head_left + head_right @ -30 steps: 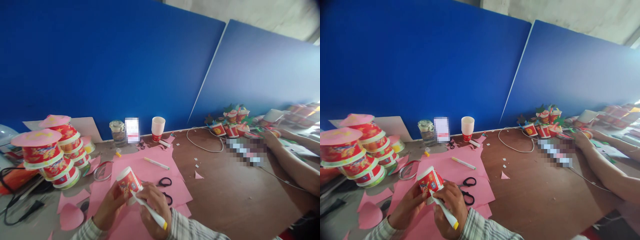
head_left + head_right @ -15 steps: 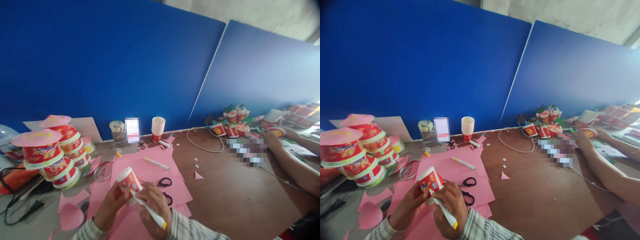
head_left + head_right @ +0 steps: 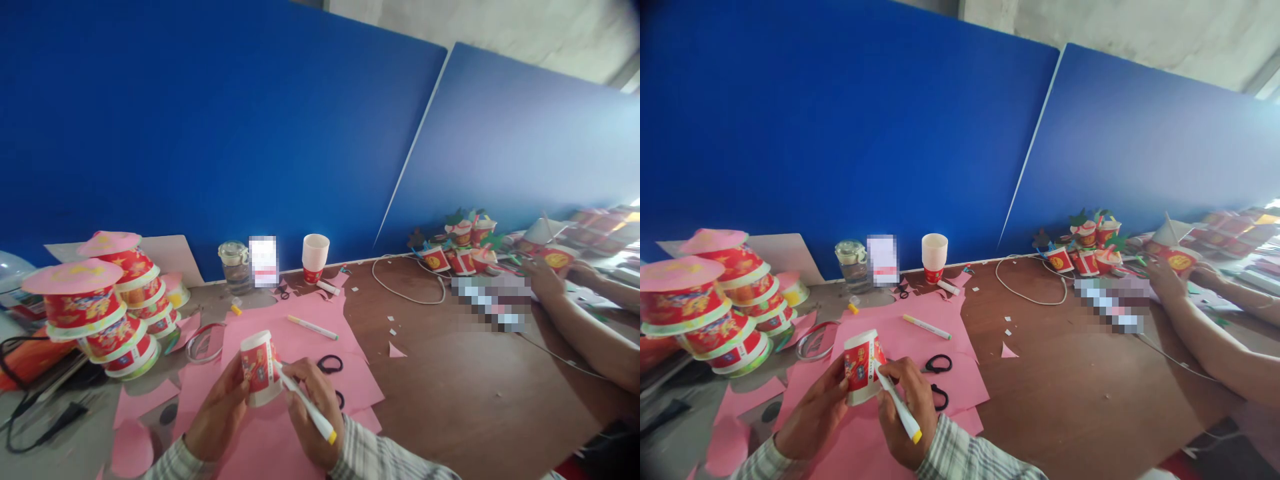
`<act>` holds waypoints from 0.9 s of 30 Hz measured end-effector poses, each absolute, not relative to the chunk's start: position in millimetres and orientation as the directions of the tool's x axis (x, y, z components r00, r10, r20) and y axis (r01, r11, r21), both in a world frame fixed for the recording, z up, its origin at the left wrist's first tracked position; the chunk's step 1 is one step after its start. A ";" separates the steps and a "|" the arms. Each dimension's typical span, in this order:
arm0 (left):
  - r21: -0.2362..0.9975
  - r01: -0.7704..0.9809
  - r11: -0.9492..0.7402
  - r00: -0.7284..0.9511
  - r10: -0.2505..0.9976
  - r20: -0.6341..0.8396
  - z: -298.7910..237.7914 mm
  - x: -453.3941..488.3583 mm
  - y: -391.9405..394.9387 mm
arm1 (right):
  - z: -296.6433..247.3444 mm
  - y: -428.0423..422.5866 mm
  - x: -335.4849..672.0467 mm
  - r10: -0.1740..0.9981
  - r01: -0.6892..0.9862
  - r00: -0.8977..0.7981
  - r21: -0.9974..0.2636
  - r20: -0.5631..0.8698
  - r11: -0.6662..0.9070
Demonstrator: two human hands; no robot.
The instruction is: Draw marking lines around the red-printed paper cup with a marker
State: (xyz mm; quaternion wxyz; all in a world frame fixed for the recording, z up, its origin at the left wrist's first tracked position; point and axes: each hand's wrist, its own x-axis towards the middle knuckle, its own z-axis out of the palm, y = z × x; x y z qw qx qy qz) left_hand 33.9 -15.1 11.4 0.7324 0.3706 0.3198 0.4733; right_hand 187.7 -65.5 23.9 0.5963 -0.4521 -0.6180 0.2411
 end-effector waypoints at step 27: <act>0.984 -0.169 0.059 0.332 0.943 0.000 2.1 32.8 -17.2 | 19.6 -65.8 187.9 0.849 0.258 0.078 -0.833 0.522 0.489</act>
